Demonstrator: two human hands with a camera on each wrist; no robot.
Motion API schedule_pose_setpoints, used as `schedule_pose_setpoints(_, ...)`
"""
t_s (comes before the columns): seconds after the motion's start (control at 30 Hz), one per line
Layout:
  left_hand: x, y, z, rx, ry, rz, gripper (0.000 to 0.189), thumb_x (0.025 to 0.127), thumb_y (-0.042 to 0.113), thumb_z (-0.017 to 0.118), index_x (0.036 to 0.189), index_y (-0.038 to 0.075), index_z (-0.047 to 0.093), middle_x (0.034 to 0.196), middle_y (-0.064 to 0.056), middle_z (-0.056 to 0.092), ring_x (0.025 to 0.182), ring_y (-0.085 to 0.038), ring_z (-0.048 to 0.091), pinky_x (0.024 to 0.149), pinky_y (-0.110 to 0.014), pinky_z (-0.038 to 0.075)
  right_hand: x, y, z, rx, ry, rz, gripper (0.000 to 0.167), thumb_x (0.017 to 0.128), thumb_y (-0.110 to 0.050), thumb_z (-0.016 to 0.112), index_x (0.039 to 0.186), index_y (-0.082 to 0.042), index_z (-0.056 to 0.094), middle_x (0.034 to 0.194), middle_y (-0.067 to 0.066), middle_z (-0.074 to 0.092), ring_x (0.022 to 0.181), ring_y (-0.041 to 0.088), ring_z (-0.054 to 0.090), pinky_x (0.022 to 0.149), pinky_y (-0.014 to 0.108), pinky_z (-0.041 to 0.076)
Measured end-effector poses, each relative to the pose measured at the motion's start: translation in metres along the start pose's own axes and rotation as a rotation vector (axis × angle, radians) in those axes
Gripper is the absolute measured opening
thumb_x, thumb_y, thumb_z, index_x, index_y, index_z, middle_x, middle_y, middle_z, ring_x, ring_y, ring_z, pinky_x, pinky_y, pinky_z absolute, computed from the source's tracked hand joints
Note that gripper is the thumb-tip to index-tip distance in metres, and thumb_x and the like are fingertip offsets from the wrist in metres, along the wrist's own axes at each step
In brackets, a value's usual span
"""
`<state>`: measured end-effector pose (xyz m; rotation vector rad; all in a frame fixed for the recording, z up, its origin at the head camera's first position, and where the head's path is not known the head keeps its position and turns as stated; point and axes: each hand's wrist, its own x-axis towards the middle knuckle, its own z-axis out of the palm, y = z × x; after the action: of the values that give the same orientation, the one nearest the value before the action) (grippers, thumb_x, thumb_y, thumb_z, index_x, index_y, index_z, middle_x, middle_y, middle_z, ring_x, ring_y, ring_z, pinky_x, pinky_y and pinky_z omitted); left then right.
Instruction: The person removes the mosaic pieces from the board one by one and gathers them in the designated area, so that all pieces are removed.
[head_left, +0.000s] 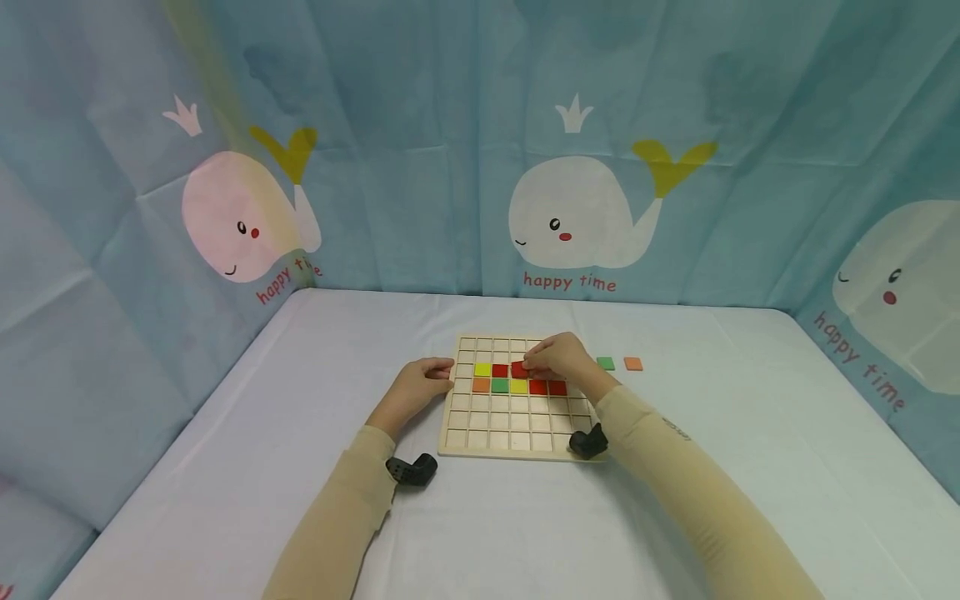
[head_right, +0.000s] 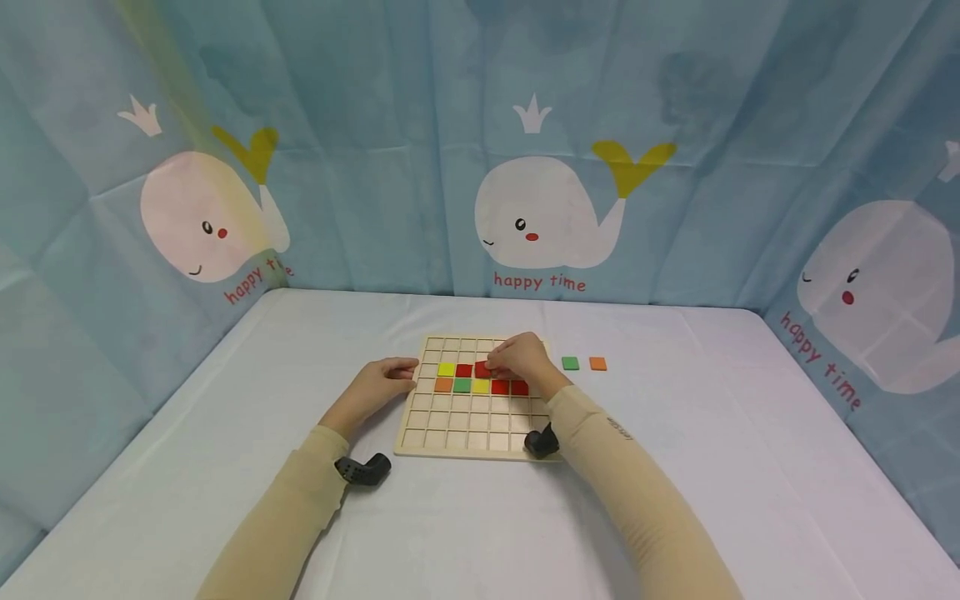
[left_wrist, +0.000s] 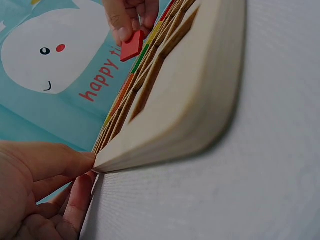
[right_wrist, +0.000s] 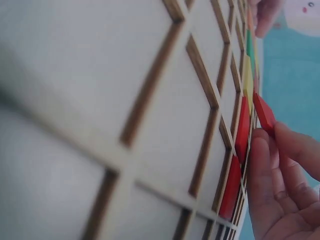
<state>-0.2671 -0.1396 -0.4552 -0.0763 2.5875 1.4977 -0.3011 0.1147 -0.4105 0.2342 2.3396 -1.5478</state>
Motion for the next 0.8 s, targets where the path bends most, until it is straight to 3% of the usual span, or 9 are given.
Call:
schedule_pose_setpoints(0.27,0.0,0.001,0.0,0.001,-0.002,-0.008,0.048,0.092,0.013,0.068,0.139,0.01,0.059,0.123,-0.01,0.066,0.113,-0.022,0.06,0.101,-0.04,0.047,-0.002,0.004,-0.018,-0.002,-0.045,-0.033,0.022,0.09,-0.01,0.073,0.108,0.003,0.071,0.095,0.009,0.073,0.071,0.012,0.072,0.076,0.028,0.06)
schedule_pose_setpoints(0.5,0.0,0.0,0.001,-0.002,-0.002,0.007,0.048,0.092,0.012,0.068,0.139,0.008,0.058,0.121,-0.01,0.066,0.112,-0.023,0.06,0.1,-0.04,0.048,-0.004,0.012,-0.03,-0.061,-0.016,-0.037,0.025,0.09,-0.014,0.073,0.109,0.001,0.072,0.104,0.011,0.073,0.072,0.007,0.069,0.078,0.023,0.058)
schedule_pose_setpoints(0.8,0.002,-0.002,0.001,0.009,0.001,-0.006,0.048,0.092,0.014,0.068,0.139,0.01,0.058,0.124,-0.01,0.065,0.114,-0.023,0.06,0.101,-0.04,0.047,-0.01,0.015,-0.049,-0.089,0.007,-0.018,0.026,0.09,-0.017,0.073,0.111,-0.001,0.073,0.111,0.011,0.072,0.078,0.006,0.068,0.086,0.025,0.056)
